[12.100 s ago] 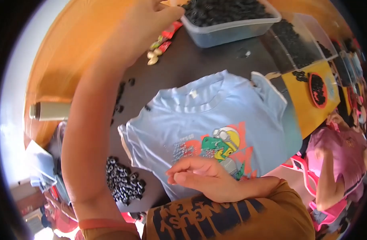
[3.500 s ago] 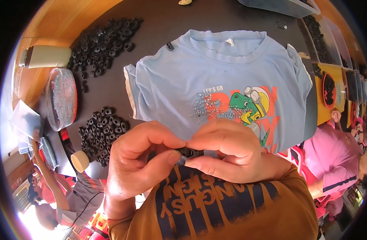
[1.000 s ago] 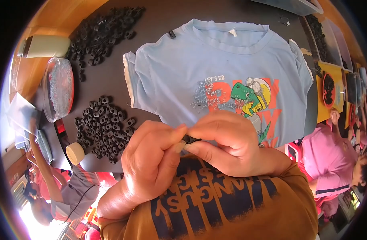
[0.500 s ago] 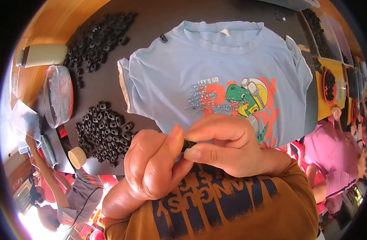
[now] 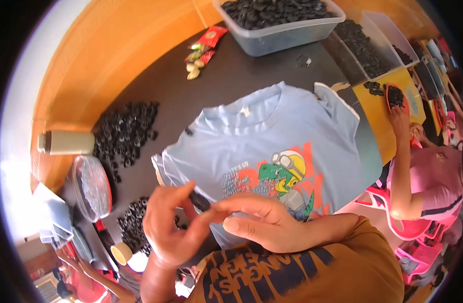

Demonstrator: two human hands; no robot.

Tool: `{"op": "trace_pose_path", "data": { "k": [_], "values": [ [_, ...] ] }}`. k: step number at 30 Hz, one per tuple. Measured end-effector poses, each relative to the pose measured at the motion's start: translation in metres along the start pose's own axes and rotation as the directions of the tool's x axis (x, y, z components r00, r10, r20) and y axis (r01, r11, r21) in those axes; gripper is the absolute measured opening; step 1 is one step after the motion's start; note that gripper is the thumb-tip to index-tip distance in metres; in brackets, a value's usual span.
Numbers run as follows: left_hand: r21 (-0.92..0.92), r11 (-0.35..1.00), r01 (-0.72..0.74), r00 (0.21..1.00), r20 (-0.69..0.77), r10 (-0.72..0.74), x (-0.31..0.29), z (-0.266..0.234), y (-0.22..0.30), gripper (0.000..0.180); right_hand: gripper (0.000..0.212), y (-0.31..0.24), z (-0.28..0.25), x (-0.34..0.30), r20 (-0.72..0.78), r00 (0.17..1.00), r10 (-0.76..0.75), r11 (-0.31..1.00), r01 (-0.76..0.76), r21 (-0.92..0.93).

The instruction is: Manually assemble small black plastic parts at a workbench.

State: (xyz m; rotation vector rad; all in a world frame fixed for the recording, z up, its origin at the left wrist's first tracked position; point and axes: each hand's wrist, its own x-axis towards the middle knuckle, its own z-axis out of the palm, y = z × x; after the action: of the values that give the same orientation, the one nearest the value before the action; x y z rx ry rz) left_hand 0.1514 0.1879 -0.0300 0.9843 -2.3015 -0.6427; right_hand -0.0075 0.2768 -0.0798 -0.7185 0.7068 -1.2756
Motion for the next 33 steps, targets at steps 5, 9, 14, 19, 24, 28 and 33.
{"op": "trace_pose_path", "data": {
  "k": [5, 9, 14, 19, 24, 28, 33],
  "values": [
    [-0.373, 0.879, 0.296, 0.955, 0.108, -0.276, 0.074, 0.01, -0.007, 0.037, 0.026, -0.002, -0.004, 0.003, 0.128, 0.988, -0.08, 0.978, 0.103, -0.179],
    [-0.373, 0.887, 0.271, 0.961, 0.155, -0.229, 0.157, 0.028, 0.006, 0.036, 0.025, -0.004, -0.004, 0.006, 0.146, 0.985, -0.088, 0.972, 0.116, -0.202],
    [-0.326, 0.942, 0.076, 0.996, 0.072, -0.055, 0.244, 0.052, 0.009, 0.049, 0.024, -0.003, -0.002, 0.002, 0.165, 0.986, -0.01, 0.989, 0.034, -0.142],
    [-0.304, 0.931, 0.204, 0.977, 0.123, -0.175, 0.237, 0.058, 0.0, 0.049, 0.022, -0.003, -0.005, 0.001, 0.162, 0.987, -0.005, 0.995, 0.021, -0.098],
    [-0.34, 0.914, 0.222, 0.97, 0.175, -0.171, 0.122, 0.038, 0.007, 0.026, 0.018, -0.01, -0.009, 0.004, 0.189, 0.982, -0.019, 0.973, 0.062, -0.222],
    [-0.09, 0.993, -0.076, 0.992, 0.096, 0.084, 0.017, 0.019, 0.004, 0.029, 0.011, -0.003, -0.008, 0.007, 0.158, 0.977, -0.141, 0.971, 0.167, -0.17],
    [0.028, 0.998, 0.064, 0.996, -0.064, -0.062, -0.082, 0.014, -0.007, 0.034, 0.013, -0.001, -0.001, 0.011, 0.134, 0.99, -0.042, 0.964, 0.075, -0.255]
  ]
}}
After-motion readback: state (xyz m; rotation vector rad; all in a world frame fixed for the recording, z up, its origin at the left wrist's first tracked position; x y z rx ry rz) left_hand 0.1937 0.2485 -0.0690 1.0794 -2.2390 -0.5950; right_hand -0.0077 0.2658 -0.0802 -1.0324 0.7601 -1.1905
